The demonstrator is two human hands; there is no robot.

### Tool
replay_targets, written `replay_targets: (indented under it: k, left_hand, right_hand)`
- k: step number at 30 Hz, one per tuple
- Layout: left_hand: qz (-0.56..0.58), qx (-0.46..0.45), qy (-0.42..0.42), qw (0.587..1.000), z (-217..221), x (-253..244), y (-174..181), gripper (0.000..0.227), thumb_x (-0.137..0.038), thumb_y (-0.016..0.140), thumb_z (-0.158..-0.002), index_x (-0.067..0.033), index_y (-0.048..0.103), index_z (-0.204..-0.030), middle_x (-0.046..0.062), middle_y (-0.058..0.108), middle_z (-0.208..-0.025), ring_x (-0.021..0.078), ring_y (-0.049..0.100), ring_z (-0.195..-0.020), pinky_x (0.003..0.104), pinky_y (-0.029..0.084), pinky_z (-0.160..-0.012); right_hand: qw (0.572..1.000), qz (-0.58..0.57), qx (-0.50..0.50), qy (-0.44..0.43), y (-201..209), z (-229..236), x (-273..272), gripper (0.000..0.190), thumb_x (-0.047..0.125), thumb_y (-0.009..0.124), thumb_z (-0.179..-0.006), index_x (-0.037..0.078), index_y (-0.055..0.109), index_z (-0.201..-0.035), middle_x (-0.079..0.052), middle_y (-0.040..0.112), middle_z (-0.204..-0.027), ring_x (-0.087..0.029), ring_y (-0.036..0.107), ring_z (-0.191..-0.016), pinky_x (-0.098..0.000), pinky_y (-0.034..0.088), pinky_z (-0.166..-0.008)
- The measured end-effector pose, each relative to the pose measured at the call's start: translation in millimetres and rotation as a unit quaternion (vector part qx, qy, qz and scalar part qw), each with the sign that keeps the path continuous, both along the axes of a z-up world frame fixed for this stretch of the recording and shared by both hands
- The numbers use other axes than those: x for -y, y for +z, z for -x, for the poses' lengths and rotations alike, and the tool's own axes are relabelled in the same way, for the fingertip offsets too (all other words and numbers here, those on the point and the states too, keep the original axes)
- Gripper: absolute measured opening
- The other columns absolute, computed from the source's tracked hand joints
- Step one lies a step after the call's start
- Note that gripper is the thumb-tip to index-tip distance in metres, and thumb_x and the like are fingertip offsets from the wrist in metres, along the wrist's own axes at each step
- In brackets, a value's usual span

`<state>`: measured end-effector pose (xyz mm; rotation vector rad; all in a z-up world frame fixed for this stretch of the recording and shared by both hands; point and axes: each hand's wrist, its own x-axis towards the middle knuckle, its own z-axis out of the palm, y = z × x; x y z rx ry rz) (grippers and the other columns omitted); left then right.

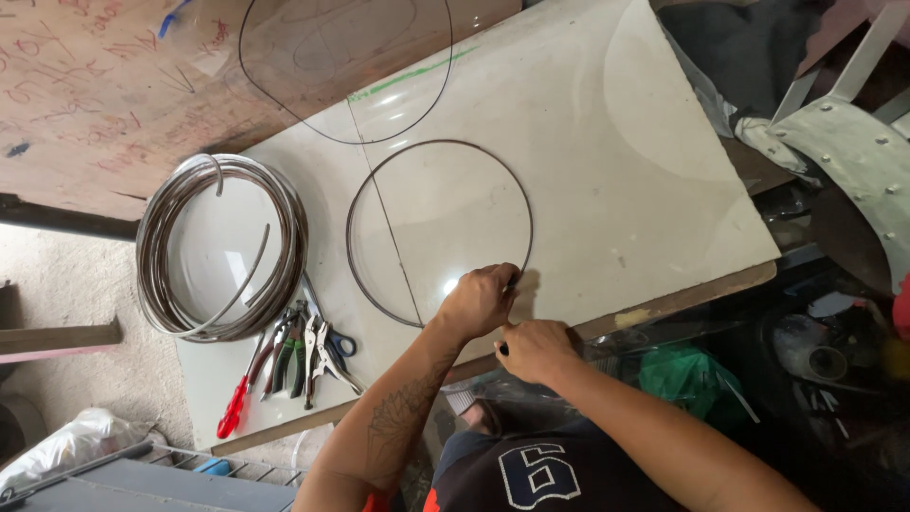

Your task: The person uses a green marker to trace a circle on a transparent sheet placed on a white table. They then use pliers to bend a metal wire into a circular shape, aligning it with the traced circle. The person repeats this process to create multiple wire circles.

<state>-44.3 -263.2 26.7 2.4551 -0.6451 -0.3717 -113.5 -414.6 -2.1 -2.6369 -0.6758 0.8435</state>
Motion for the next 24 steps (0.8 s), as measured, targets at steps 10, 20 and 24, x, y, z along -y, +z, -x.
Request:
replay_targets:
  k: [10, 20, 24]
  left_hand:
    - [-0.015, 0.000, -0.032, 0.999, -69, 42, 8, 0.022, -0.017, 0.068, -0.093, -0.0065, 0.062, -0.111, 0.013, 0.072, -0.086, 0.0352, 0.075, -0.084, 0.044, 0.064, -0.074]
    - [-0.041, 0.032, 0.008, 0.999, -152, 53, -9, 0.027, -0.019, 0.062, -0.093, -0.0057, 0.064, -0.116, 0.017, 0.075, -0.091, 0.0403, 0.070, -0.081, 0.050, 0.056, -0.069]
    - [-0.063, 0.042, 0.045, 0.996, -185, 46, -20, 0.026, -0.023, 0.060, -0.093, -0.0085, 0.062, -0.114, 0.017, 0.074, -0.082, 0.0426, 0.069, -0.076, 0.051, 0.054, -0.070]
  right_hand:
    - [0.999, 0.013, -0.050, -0.015, 53, -8, -2, 0.066, 0.037, 0.040, -0.102, 0.015, 0.027, -0.163, -0.013, 0.070, -0.066, -0.026, 0.066, -0.052, -0.0397, 0.054, -0.048]
    - [0.992, 0.096, -0.081, 0.010, 55, -5, -12, 0.075, 0.050, 0.035, -0.107, 0.022, 0.003, -0.168, -0.003, 0.057, -0.065, -0.021, 0.055, -0.056, -0.0396, 0.048, -0.054]
    - [0.992, 0.090, -0.090, 0.012, 56, -6, -12, 0.078, 0.051, 0.036, -0.107, 0.019, 0.000, -0.168, -0.005, 0.062, -0.070, -0.025, 0.059, -0.061, -0.0429, 0.051, -0.059]
